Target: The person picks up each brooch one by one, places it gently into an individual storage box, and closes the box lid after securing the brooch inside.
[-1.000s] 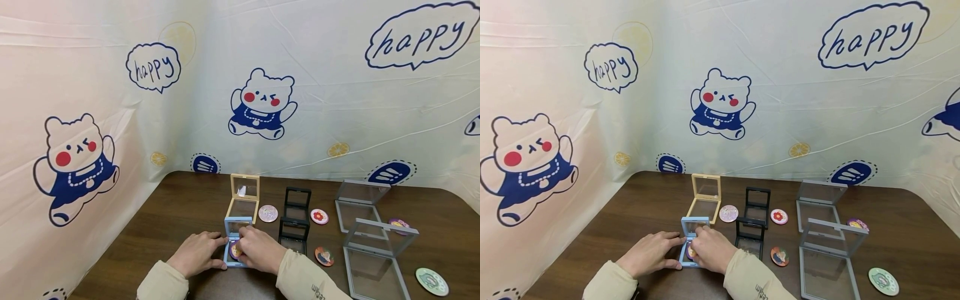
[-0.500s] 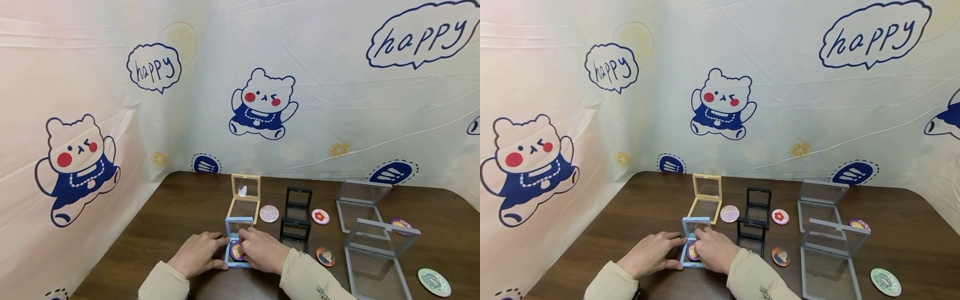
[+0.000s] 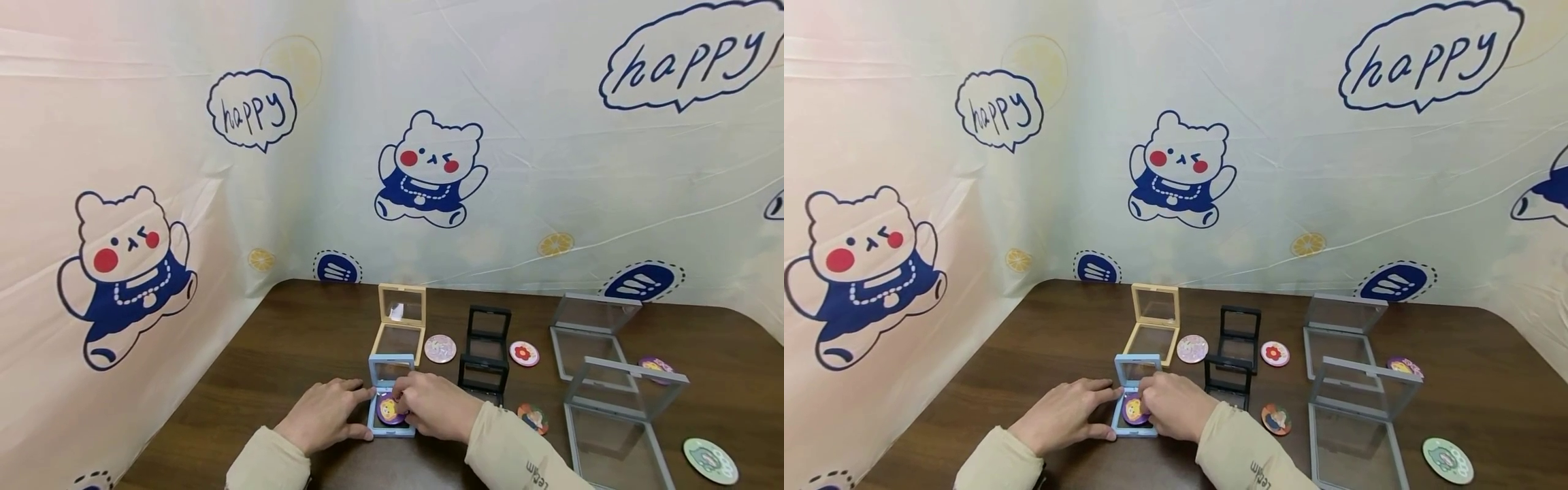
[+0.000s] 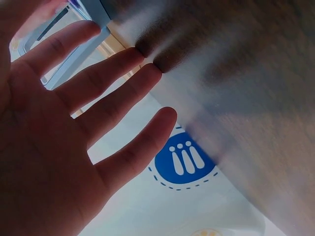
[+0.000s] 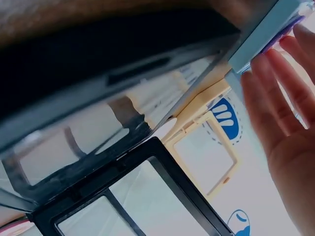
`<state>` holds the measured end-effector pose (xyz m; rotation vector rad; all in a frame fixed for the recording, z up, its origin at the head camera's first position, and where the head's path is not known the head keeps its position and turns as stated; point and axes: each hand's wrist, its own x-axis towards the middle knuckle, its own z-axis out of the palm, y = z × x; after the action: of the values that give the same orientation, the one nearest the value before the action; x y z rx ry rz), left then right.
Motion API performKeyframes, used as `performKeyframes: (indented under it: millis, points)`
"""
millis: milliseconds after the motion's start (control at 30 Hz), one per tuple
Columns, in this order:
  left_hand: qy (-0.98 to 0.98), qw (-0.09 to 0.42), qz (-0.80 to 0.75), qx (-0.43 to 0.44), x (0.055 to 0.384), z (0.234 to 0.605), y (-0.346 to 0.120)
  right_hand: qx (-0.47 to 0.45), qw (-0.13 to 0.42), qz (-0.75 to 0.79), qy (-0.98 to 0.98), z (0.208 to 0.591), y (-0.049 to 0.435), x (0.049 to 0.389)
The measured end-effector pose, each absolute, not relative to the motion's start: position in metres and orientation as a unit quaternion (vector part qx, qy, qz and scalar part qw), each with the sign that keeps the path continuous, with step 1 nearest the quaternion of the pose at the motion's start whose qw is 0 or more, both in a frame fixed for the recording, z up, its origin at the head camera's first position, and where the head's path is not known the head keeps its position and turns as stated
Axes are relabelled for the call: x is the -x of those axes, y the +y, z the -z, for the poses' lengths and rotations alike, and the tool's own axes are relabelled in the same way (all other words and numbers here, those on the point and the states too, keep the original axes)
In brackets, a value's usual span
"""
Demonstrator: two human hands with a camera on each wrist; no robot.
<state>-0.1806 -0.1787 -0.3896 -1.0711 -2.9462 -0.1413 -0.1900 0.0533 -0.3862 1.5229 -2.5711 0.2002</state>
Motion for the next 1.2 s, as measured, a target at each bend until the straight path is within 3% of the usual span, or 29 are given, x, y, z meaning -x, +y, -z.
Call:
performKeyframes:
  millis: [533, 800, 1033, 1200]
  points:
    - [-0.946, -0.013, 0.048, 0.321, 0.176, 0.381, -0.179, -0.471, -0.013, -0.175, -0.865, 0.377, 0.069, 0.191]
    - [-0.937, 0.122, 0.025, 0.325, 0.178, 0.369, -0.178, -0.443, 0.08, -0.25, -0.857, 0.366, 0.075, 0.192]
    - [-0.92, 0.222, 0.01, 0.324, 0.181, 0.367, -0.177, -0.435, 0.152, -0.211, -0.862, 0.368, 0.075, 0.194]
    - [-0.914, 0.256, 0.008, 0.314, 0.182, 0.366, -0.177, -0.419, 0.182, -0.187, -0.87, 0.371, 0.076, 0.195]
